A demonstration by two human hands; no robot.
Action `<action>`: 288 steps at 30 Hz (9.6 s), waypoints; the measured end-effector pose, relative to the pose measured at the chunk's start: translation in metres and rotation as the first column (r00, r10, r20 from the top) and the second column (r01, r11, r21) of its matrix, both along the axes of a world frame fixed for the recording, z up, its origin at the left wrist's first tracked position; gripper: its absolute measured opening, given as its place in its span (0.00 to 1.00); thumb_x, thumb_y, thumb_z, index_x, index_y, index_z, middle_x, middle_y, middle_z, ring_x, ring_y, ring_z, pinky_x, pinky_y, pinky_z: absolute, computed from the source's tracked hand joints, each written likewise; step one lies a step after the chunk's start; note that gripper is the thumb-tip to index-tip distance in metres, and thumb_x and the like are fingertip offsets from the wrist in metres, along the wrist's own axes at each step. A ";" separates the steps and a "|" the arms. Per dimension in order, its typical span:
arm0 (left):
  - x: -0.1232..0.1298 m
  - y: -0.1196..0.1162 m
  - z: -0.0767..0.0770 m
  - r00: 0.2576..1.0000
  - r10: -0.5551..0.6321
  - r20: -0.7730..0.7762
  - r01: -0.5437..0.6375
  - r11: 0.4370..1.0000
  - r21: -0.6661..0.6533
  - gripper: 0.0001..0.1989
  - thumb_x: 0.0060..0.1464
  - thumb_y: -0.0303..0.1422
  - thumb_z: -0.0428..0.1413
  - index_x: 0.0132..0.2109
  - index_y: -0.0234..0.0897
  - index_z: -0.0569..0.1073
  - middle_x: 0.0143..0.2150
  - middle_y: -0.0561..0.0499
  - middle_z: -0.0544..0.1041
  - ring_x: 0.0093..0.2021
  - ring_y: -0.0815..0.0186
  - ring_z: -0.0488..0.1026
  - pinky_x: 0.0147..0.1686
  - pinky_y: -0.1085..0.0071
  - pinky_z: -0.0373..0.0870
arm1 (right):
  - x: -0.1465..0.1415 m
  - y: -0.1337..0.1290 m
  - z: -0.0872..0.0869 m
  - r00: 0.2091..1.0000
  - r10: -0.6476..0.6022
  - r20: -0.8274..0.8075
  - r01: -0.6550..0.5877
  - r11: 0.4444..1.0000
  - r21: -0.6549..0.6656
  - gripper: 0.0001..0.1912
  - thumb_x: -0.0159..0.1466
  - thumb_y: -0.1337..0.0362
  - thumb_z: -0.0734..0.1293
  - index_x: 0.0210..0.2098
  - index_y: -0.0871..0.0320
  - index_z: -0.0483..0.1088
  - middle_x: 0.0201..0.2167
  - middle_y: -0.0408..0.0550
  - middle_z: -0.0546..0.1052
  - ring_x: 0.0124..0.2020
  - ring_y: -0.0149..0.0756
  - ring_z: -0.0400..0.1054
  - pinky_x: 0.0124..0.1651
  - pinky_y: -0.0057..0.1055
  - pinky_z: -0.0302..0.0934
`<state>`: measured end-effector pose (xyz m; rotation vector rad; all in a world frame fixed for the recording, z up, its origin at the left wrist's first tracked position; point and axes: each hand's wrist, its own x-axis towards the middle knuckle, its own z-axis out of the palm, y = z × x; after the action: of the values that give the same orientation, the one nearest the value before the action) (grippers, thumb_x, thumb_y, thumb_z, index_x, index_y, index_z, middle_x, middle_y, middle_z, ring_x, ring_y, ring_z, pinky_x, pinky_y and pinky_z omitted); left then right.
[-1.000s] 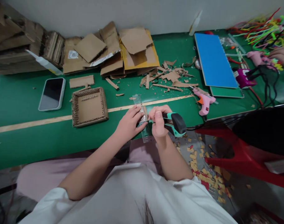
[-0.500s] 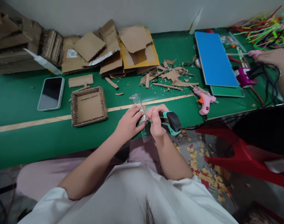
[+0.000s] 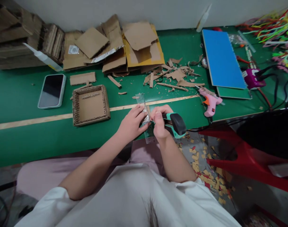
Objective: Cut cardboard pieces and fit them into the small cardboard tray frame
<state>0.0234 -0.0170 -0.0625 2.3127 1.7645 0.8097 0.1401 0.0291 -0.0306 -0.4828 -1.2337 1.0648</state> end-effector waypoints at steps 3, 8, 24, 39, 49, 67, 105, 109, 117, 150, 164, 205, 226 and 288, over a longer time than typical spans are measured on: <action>0.000 0.000 -0.001 1.000 0.001 -0.007 -0.001 1.000 0.010 0.17 0.55 0.36 0.53 0.49 0.30 0.68 0.56 0.36 0.66 0.61 0.51 0.58 0.59 0.53 0.58 | 0.000 -0.001 -0.004 0.999 0.006 0.042 -0.006 1.000 0.013 0.12 0.61 0.59 0.61 0.23 0.54 0.60 0.12 0.35 0.54 0.15 0.28 0.54 0.19 0.30 0.50; 0.000 0.000 0.000 1.000 -0.001 0.004 0.001 1.000 -0.004 0.17 0.55 0.36 0.53 0.48 0.31 0.68 0.56 0.36 0.66 0.61 0.50 0.58 0.58 0.51 0.58 | 0.002 0.001 -0.008 0.999 0.001 0.050 -0.002 1.000 0.005 0.12 0.62 0.59 0.61 0.23 0.54 0.61 0.13 0.35 0.54 0.15 0.28 0.55 0.20 0.30 0.51; 0.000 0.000 0.001 1.000 -0.001 -0.027 0.002 0.999 0.034 0.16 0.54 0.36 0.54 0.47 0.31 0.69 0.54 0.37 0.68 0.59 0.51 0.61 0.59 0.54 0.59 | -0.003 0.010 -0.001 0.999 0.013 0.048 -0.010 0.998 -0.063 0.14 0.62 0.58 0.61 0.23 0.55 0.57 0.12 0.33 0.55 0.14 0.24 0.52 0.19 0.26 0.51; 0.000 0.000 0.000 1.000 0.005 -0.024 -0.005 1.000 0.022 0.18 0.54 0.37 0.55 0.48 0.29 0.69 0.55 0.36 0.67 0.60 0.50 0.59 0.59 0.55 0.59 | 0.005 -0.002 0.008 0.992 0.050 -0.119 -0.054 0.998 -0.030 0.12 0.62 0.62 0.60 0.22 0.56 0.58 0.12 0.34 0.53 0.14 0.25 0.49 0.19 0.26 0.50; 0.000 0.000 0.000 1.000 0.009 -0.030 -0.008 1.000 0.014 0.17 0.55 0.37 0.54 0.48 0.29 0.69 0.56 0.36 0.67 0.61 0.50 0.58 0.59 0.54 0.58 | 0.005 -0.002 0.001 0.998 0.039 -0.046 -0.039 0.999 -0.013 0.11 0.62 0.62 0.60 0.23 0.55 0.59 0.12 0.34 0.53 0.14 0.26 0.51 0.19 0.27 0.51; 0.000 0.000 0.000 1.000 0.012 -0.023 -0.011 1.000 0.022 0.18 0.54 0.38 0.55 0.47 0.29 0.69 0.55 0.36 0.67 0.60 0.50 0.59 0.59 0.55 0.58 | 0.010 -0.005 0.016 0.989 -0.007 -0.145 0.007 1.000 -0.001 0.12 0.62 0.61 0.59 0.22 0.56 0.57 0.11 0.34 0.53 0.13 0.25 0.48 0.17 0.26 0.50; -0.053 -0.015 0.028 0.969 0.052 -0.240 -0.097 0.979 -0.180 0.19 0.57 0.31 0.49 0.54 0.29 0.66 0.60 0.37 0.64 0.63 0.49 0.56 0.59 0.48 0.56 | 0.043 0.022 0.014 0.983 -0.182 0.029 0.184 0.978 -0.101 0.11 0.54 0.55 0.66 0.31 0.53 0.65 0.17 0.38 0.60 0.18 0.31 0.56 0.24 0.34 0.58; -0.044 -0.010 0.036 0.974 -0.018 -0.227 -0.028 0.980 -0.197 0.19 0.57 0.31 0.48 0.54 0.30 0.66 0.60 0.37 0.62 0.63 0.52 0.56 0.60 0.53 0.57 | 0.040 0.028 0.015 0.971 -0.227 0.070 0.232 0.970 -0.068 0.15 0.51 0.57 0.69 0.36 0.53 0.67 0.24 0.42 0.65 0.26 0.35 0.63 0.37 0.43 0.64; -0.026 0.005 0.031 0.928 -0.225 -0.296 0.169 0.964 -0.203 0.17 0.57 0.36 0.51 0.50 0.30 0.68 0.56 0.33 0.66 0.56 0.48 0.64 0.54 0.52 0.63 | 0.036 0.031 0.021 0.929 -0.364 0.065 0.348 0.920 0.180 0.13 0.54 0.59 0.70 0.40 0.47 0.70 0.26 0.40 0.72 0.23 0.33 0.69 0.19 0.30 0.63; -0.014 -0.006 0.018 0.860 -0.368 -0.353 0.405 0.914 0.036 0.14 0.60 0.25 0.43 0.49 0.27 0.69 0.48 0.39 0.74 0.52 0.56 0.70 0.52 0.62 0.67 | 0.010 0.028 0.015 0.974 0.215 0.066 -0.199 0.961 -0.194 0.10 0.60 0.60 0.64 0.24 0.56 0.62 0.12 0.33 0.58 0.11 0.23 0.53 0.13 0.23 0.50; -0.015 -0.007 0.018 0.873 -0.376 -0.310 0.407 0.913 0.039 0.11 0.60 0.26 0.47 0.47 0.27 0.69 0.47 0.37 0.73 0.53 0.54 0.69 0.52 0.61 0.68 | 0.006 0.033 -0.002 0.942 0.321 0.100 -0.308 0.943 -0.129 0.11 0.58 0.57 0.66 0.25 0.55 0.63 0.14 0.35 0.58 0.14 0.25 0.53 0.16 0.26 0.49; -0.020 -0.002 0.018 0.904 -0.315 -0.290 0.319 0.947 -0.034 0.04 0.58 0.29 0.49 0.39 0.35 0.68 0.45 0.41 0.72 0.54 0.53 0.66 0.54 0.53 0.62 | -0.040 0.043 0.014 0.999 -0.048 0.008 0.049 0.987 -0.156 0.10 0.58 0.59 0.65 0.25 0.52 0.60 0.13 0.34 0.53 0.11 0.23 0.46 0.10 0.23 0.42; -0.020 -0.002 0.016 0.898 -0.285 -0.336 0.303 0.953 0.002 0.05 0.58 0.28 0.48 0.40 0.34 0.68 0.46 0.41 0.73 0.52 0.57 0.69 0.54 0.56 0.63 | -0.032 0.035 0.014 1.000 -0.020 0.003 0.020 0.994 -0.103 0.11 0.59 0.60 0.64 0.24 0.54 0.57 0.13 0.33 0.54 0.11 0.24 0.47 0.11 0.24 0.45; -0.019 -0.001 0.014 0.897 -0.294 -0.331 0.310 0.951 -0.005 0.06 0.58 0.27 0.47 0.41 0.34 0.68 0.47 0.40 0.73 0.51 0.54 0.69 0.52 0.55 0.62 | -0.020 0.048 0.020 0.994 -0.108 -0.003 0.107 0.991 -0.075 0.07 0.63 0.61 0.60 0.29 0.54 0.57 0.14 0.31 0.61 0.11 0.24 0.55 0.13 0.24 0.56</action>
<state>0.0040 -0.0179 -0.0484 2.7921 1.4367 0.4369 0.1198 0.0767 -0.0109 -0.5958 -1.1516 1.0227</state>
